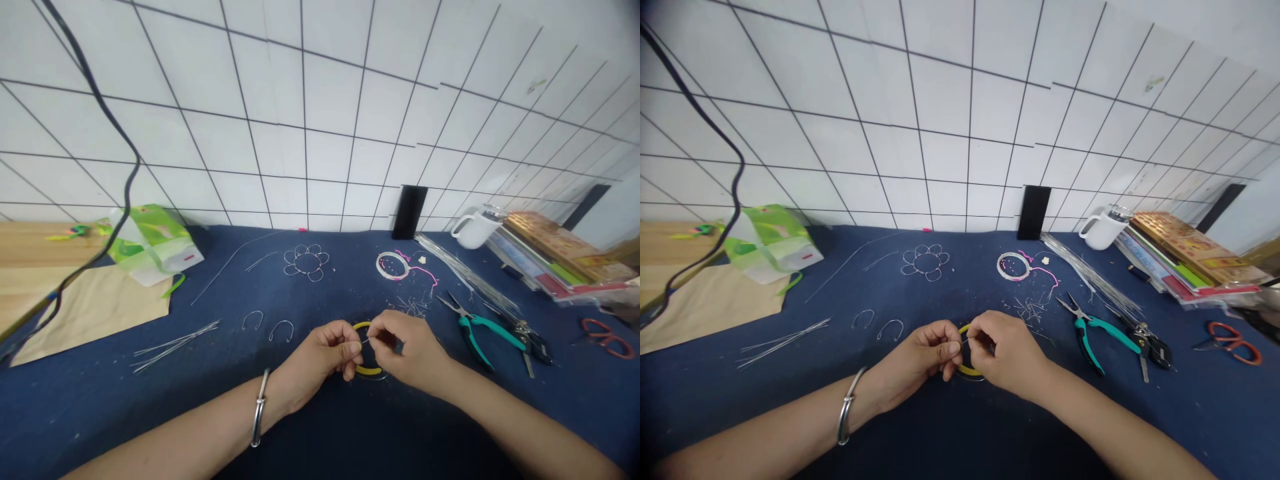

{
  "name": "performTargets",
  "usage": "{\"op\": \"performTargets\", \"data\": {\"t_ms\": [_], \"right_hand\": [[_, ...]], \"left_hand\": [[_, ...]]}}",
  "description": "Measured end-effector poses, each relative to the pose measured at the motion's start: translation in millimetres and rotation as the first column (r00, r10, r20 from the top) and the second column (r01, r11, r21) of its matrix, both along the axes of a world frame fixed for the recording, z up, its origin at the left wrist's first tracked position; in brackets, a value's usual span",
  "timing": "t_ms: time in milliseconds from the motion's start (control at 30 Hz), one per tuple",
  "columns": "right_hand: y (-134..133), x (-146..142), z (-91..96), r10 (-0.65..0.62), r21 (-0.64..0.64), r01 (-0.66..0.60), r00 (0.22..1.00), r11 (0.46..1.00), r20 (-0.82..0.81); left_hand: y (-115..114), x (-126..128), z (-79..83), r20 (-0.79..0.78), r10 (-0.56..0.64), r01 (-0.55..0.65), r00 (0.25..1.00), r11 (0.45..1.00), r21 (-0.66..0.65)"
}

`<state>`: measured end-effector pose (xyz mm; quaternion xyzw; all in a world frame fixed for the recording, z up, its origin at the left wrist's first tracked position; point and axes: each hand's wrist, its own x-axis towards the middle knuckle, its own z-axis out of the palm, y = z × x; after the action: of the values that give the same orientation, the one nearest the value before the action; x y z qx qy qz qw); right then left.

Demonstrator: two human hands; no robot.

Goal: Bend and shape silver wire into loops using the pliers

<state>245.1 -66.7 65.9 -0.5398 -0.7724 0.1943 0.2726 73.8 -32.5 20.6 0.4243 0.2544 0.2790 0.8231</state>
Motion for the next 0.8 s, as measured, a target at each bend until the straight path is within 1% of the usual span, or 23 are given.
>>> {"op": "performTargets", "data": {"t_ms": [133,200,333,433,500,633,800], "right_hand": [[1.5,0.5,0.6,0.111,-0.010,-0.111,0.993,0.994,0.032],[1.7,1.3,0.6,0.129,-0.002,-0.129,0.991,0.992,0.035],[-0.7,3.6,2.1,0.088,0.008,-0.088,0.996,0.996,0.012],[-3.5,4.4,3.0,0.040,0.058,-0.041,0.999,0.998,0.020],[-4.3,4.4,2.8,0.026,0.102,-0.030,0.999,0.994,0.045],[-3.1,4.5,1.0,0.034,0.181,-0.049,0.996,0.982,0.087],[-1.3,6.4,1.2,0.084,0.177,-0.102,0.990,0.979,0.109]], "left_hand": [[0.1,-0.2,-1.5,-0.012,-0.011,0.012,1.000,1.000,0.021],[0.4,-0.4,-1.3,-0.007,-0.014,0.014,1.000,1.000,0.012],[1.2,-0.6,-0.2,0.005,0.000,0.000,1.000,1.000,-0.006],[1.3,-0.5,0.4,0.011,0.010,-0.010,1.000,1.000,-0.010],[1.1,-0.4,0.4,0.010,0.012,-0.012,1.000,1.000,-0.009],[0.7,-0.6,0.1,0.011,0.013,-0.013,1.000,1.000,0.011],[0.5,-1.5,1.4,0.007,0.009,-0.009,1.000,0.999,0.047]]}}
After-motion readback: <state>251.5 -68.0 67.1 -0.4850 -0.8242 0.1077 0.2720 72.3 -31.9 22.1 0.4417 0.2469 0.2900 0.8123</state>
